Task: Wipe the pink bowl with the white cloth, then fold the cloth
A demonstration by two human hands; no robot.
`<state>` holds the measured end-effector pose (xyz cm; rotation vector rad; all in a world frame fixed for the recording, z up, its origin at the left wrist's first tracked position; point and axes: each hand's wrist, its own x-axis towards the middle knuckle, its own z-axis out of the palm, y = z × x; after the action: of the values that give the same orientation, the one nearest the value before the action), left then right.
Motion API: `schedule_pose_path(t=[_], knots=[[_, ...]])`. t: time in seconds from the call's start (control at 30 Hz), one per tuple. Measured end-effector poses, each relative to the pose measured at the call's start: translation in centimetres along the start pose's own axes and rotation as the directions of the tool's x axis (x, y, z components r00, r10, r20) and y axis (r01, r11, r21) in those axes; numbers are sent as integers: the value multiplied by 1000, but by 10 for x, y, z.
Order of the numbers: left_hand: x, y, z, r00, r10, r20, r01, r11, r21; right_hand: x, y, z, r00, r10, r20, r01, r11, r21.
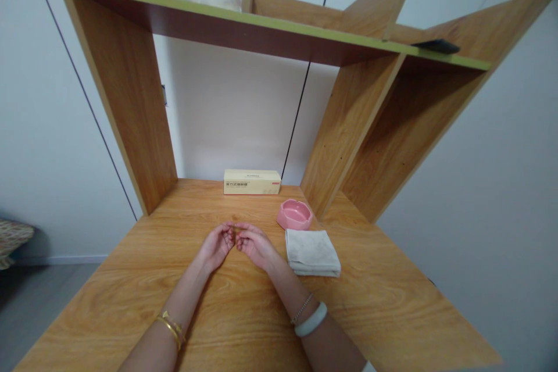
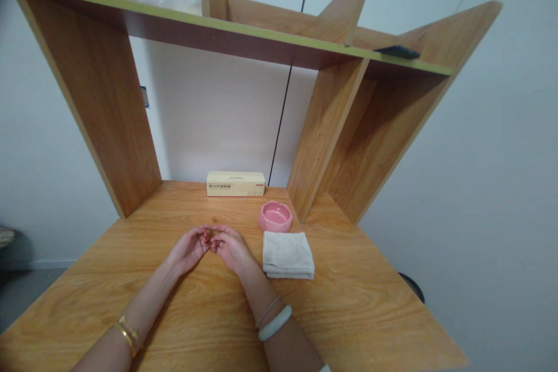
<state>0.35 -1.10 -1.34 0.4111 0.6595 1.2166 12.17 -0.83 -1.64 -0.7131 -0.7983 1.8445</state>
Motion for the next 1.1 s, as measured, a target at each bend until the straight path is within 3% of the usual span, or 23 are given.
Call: schedule_pose_path(t=[1.1], knots=[[-1, 0, 1, 1000, 7, -8, -7, 1000, 0, 2, 3, -5, 1000, -3, 17, 3, 1000, 15]])
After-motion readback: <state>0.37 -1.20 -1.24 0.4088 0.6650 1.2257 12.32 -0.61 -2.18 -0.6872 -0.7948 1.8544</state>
